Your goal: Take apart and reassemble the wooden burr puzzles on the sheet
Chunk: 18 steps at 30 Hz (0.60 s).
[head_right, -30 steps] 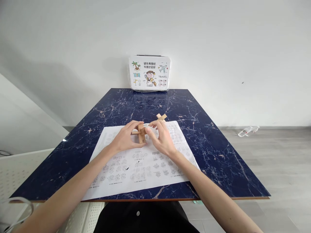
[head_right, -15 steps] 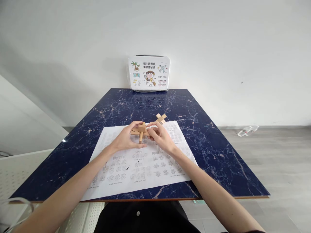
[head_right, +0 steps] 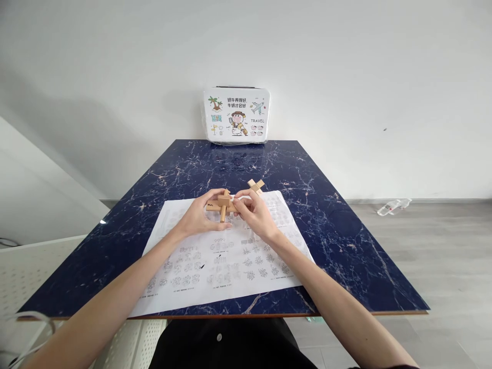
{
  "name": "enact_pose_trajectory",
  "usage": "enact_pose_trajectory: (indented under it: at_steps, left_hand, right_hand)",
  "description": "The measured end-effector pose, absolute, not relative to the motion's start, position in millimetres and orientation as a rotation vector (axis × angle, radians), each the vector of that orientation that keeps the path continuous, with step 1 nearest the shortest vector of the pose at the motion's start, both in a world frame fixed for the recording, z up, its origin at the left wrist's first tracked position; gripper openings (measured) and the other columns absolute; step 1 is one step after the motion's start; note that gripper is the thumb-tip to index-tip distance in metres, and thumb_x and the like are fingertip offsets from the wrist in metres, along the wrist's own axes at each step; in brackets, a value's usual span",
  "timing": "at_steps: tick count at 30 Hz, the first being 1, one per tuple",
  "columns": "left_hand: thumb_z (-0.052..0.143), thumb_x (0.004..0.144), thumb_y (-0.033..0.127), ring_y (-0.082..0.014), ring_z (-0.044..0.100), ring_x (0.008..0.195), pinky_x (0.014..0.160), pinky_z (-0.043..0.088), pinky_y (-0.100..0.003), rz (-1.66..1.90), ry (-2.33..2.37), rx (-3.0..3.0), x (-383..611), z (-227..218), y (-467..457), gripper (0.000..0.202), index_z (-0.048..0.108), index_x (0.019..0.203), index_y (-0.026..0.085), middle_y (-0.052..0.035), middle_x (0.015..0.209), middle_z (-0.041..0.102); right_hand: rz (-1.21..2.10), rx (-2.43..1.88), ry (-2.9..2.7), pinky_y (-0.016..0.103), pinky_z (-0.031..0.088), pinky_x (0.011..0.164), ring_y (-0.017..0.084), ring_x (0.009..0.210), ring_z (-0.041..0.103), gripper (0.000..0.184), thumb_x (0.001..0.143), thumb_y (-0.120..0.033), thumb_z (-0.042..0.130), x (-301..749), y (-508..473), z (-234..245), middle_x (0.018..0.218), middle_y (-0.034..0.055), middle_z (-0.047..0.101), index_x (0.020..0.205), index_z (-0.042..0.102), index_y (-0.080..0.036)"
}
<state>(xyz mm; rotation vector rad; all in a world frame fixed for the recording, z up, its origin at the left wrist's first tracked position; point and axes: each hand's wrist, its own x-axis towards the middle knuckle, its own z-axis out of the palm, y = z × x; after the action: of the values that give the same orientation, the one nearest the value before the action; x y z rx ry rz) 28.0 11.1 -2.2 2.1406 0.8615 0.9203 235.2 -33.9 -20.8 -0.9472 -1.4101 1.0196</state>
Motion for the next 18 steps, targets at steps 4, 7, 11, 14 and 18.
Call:
enact_pose_trajectory:
  at_steps: [4,7,11,14,18]
  left_hand:
    - [0.096,0.062,0.049,-0.0361,0.067,0.123,0.104,0.055,-0.052,0.887,0.872,2.171,27.6,-4.8,10.9,0.089,0.057,0.137,0.025,-0.0116,0.135,0.069]
    - [0.098,0.056,0.052,-0.0373,0.068,0.121,0.101,0.057,-0.053,0.860,0.887,2.196,28.0,-5.8,9.4,0.095,0.057,0.137,0.025,-0.0116,0.133,0.071]
    - [0.099,0.053,0.052,-0.0377,0.069,0.120,0.103,0.056,-0.055,0.897,0.901,2.201,27.4,-3.9,9.3,0.097,0.059,0.136,0.025,-0.0111,0.130,0.073]
    - [0.099,0.054,0.051,-0.0377,0.068,0.124,0.105,0.055,-0.055,0.918,0.898,2.172,25.0,-4.3,12.5,0.097,0.059,0.138,0.025,-0.0122,0.135,0.071]
    - [0.101,0.051,0.051,-0.0404,0.067,0.125,0.104,0.057,-0.055,0.835,0.919,2.167,22.8,-8.9,17.2,0.101,0.060,0.139,0.023,-0.0163,0.136,0.070]
  right_hand:
    - [1.070,-0.944,-1.398,0.030,0.041,0.057,0.014,0.059,0.052,0.038,0.095,-0.059,0.066,233.4,-35.5,-25.0,0.068,-0.0037,0.058,0.104,0.057,-0.024]
    - [1.073,-0.937,-1.396,0.030,0.042,0.057,0.014,0.058,0.052,0.039,0.095,-0.061,0.066,230.3,-35.8,-30.9,0.068,-0.0043,0.058,0.104,0.055,-0.025]
    - [1.059,-0.936,-1.395,0.030,0.043,0.057,0.014,0.057,0.054,0.042,0.096,-0.065,0.063,228.7,-35.9,-32.0,0.067,-0.0034,0.059,0.103,0.053,-0.025]
    - [1.081,-0.985,-1.382,0.029,0.035,0.051,0.012,0.050,0.044,0.044,0.096,-0.067,0.062,231.5,-36.5,-27.9,0.059,-0.0064,0.052,0.100,0.055,-0.024]
    - [1.097,-1.005,-1.302,0.028,0.033,0.051,0.012,0.050,0.041,0.045,0.090,-0.066,0.070,236.2,-37.2,-24.3,0.055,-0.0084,0.044,0.092,0.057,-0.024]
